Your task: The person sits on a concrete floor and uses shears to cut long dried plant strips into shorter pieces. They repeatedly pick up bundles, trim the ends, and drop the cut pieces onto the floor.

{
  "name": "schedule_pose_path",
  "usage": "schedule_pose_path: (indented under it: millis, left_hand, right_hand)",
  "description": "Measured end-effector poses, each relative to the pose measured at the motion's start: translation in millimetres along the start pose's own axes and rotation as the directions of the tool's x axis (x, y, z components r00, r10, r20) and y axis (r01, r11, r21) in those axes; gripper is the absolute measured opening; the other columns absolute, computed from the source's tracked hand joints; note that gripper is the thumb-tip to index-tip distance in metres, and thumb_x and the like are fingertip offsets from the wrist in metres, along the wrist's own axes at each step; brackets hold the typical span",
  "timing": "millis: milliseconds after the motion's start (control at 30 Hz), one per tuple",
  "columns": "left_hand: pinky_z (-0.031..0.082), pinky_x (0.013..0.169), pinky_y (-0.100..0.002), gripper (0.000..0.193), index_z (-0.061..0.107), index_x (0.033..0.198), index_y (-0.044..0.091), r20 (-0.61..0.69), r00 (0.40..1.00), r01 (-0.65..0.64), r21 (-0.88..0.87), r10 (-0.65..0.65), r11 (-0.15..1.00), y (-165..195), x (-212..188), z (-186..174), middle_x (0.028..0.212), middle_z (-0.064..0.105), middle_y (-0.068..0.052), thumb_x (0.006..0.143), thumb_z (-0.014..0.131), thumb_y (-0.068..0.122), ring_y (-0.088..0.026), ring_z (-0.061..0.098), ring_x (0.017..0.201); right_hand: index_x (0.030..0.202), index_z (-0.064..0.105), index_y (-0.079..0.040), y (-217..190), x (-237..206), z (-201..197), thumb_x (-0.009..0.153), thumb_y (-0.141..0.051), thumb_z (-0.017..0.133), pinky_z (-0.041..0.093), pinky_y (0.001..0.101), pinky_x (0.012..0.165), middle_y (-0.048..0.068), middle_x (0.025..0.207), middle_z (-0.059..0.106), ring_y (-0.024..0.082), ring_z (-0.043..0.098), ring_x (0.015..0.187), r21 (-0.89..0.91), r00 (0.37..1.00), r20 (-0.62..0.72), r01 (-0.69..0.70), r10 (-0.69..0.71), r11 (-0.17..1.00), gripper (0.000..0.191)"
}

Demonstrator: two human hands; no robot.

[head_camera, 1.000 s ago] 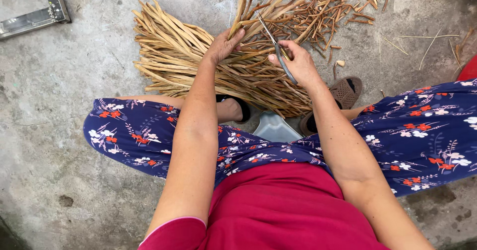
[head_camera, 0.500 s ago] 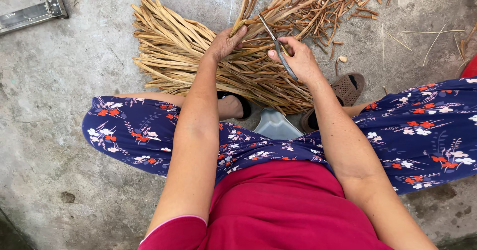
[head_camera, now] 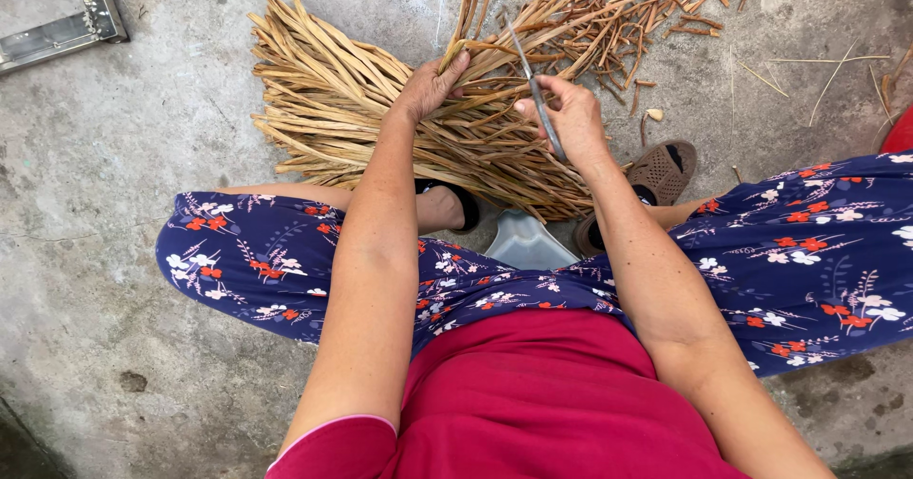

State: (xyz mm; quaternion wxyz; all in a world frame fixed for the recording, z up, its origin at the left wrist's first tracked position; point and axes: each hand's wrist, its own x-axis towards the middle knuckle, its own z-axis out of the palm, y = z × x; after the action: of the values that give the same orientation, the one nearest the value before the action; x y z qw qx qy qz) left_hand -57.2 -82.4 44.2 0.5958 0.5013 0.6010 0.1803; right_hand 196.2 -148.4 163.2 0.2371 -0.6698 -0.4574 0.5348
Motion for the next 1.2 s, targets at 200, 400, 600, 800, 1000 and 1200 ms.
schedule_pose_path:
  millis: [200, 400, 600, 800, 1000, 1200]
  left_hand:
    - [0.058, 0.084, -0.035, 0.093, 0.069, 0.127, 0.009, 0.008, 1.000, -0.010, 0.050, 0.010, 0.999, 0, -1, 0, 0.098, 0.073, -0.008, 0.081, 0.046, 0.087, -0.016, 0.071, 0.088]
    - [0.054, 0.082, -0.036, 0.085, 0.072, 0.119, 0.014, 0.013, 1.000, -0.023, 0.222, 0.020, 0.975, 0, -7, -4, 0.086, 0.073, -0.005, 0.081, 0.049, 0.086, -0.019, 0.070, 0.089]
    - [0.053, 0.083, -0.039, 0.083, 0.073, 0.118, 0.016, 0.036, 0.998, -0.055, 0.311, 0.046, 0.949, 2, -9, -2, 0.083, 0.073, -0.004, 0.080, 0.051, 0.086, -0.021, 0.071, 0.089]
    - [0.052, 0.085, -0.040, 0.083, 0.073, 0.123, 0.021, 0.039, 0.999, -0.035, 0.334, 0.023, 0.942, 4, -9, 0, 0.083, 0.074, -0.003, 0.079, 0.049, 0.087, -0.021, 0.072, 0.091]
    - [0.052, 0.089, -0.041, 0.081, 0.072, 0.125, 0.021, 0.027, 0.999, -0.042, 0.369, 0.034, 0.929, 3, -8, 0, 0.085, 0.074, -0.005, 0.082, 0.048, 0.085, -0.023, 0.072, 0.093]
    - [0.048, 0.100, -0.044, 0.072, 0.066, 0.137, 0.027, 0.008, 0.981, -0.179, 0.421, 0.193, 0.889, 5, -15, 2, 0.113, 0.074, -0.012, 0.088, 0.055, 0.078, -0.032, 0.066, 0.112]
  right_hand:
    - [0.133, 0.066, -0.010, 12, 10, -10, 0.090, -0.048, 0.084, 0.048, 0.0346, 0.069, 0.011, 0.087, 0.065, 0.019, 0.059, 0.078, -0.254, 0.979, -0.049, 0.179, -0.197, 0.950, 0.060]
    - [0.140, 0.055, -0.008, 18, 21, -13, 0.084, -0.054, 0.088, 0.048, 0.0468, 0.101, 0.018, 0.126, 0.066, 0.032, 0.061, 0.121, -0.258, 0.915, 0.104, 0.403, -0.389, 0.878, 0.079]
    - [0.136, 0.059, -0.012, 5, 21, -11, 0.079, -0.054, 0.088, 0.053, 0.0432, 0.091, 0.011, 0.116, 0.072, 0.027, 0.069, 0.107, -0.305, 0.942, 0.082, 0.335, -0.326, 0.892, 0.076]
    - [0.130, 0.068, -0.014, 3, 18, -9, 0.075, -0.044, 0.093, 0.056, 0.0359, 0.077, 0.003, 0.098, 0.076, 0.016, 0.071, 0.085, -0.353, 0.951, -0.004, 0.287, -0.309, 0.890, 0.068]
    - [0.131, 0.067, -0.015, 11, 21, -14, 0.082, -0.044, 0.083, 0.043, 0.0351, 0.059, 0.003, 0.077, 0.067, 0.016, 0.060, 0.067, -0.052, 0.993, -0.118, 0.000, -0.006, 0.999, 0.060]
    - [0.132, 0.063, -0.013, 12, 23, -21, 0.084, -0.053, 0.085, 0.055, 0.0400, 0.079, 0.010, 0.093, 0.071, 0.023, 0.068, 0.088, -0.266, 0.969, -0.095, 0.195, -0.227, 0.944, 0.066]
